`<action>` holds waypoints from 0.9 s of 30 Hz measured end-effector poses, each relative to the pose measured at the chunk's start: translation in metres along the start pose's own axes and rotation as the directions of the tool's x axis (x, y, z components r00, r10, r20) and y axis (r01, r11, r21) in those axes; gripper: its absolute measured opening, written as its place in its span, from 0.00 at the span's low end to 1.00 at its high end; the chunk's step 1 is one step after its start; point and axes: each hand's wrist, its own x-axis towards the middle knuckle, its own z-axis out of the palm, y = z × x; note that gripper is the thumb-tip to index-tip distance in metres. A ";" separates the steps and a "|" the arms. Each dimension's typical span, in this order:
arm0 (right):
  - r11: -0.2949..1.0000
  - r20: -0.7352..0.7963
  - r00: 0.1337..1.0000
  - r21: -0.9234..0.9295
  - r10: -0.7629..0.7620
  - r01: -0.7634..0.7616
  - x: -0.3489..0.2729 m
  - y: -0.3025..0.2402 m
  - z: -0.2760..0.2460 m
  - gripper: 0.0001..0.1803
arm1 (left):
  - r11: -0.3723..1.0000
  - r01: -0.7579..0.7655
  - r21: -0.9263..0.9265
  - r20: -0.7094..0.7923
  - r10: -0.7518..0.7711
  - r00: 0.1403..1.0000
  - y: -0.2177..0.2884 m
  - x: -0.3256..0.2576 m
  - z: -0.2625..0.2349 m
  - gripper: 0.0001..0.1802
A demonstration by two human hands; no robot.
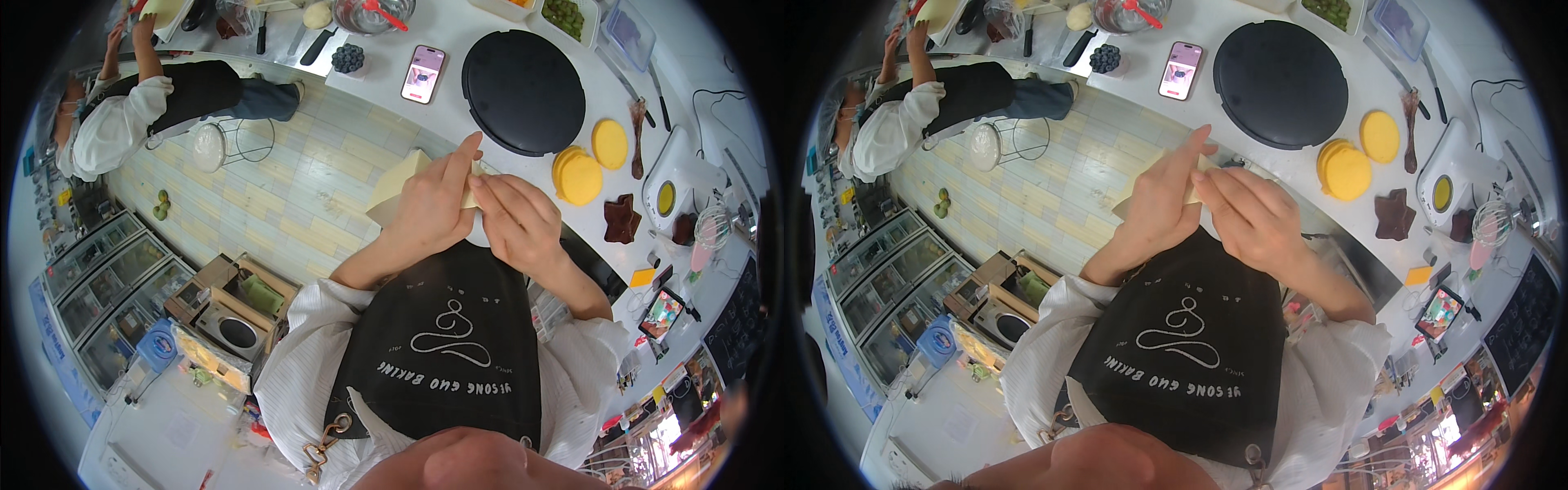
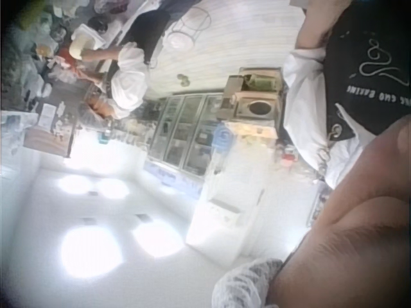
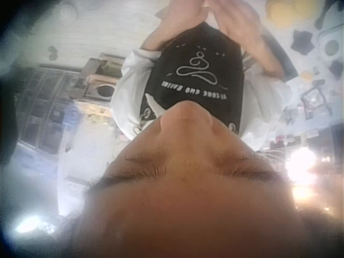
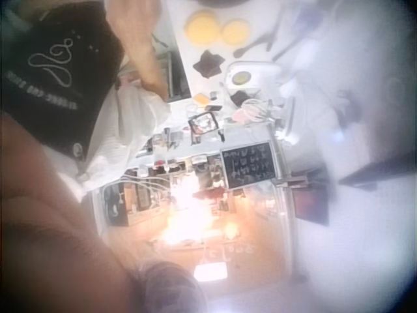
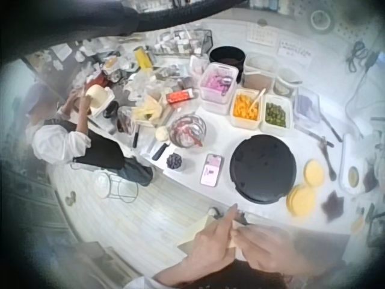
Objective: The person assembles a flat-folded paper box by folding its sides and tabs into a rectangular container. They then place a small container of blueberries into the assembled box. The task is performed by hand without tools.
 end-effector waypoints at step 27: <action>0.998 -0.216 0.976 -0.045 0.041 -0.052 0.018 -0.001 0.016 0.17 | 0.971 -0.073 0.228 -0.121 0.103 0.987 -0.012 -0.008 0.004 0.40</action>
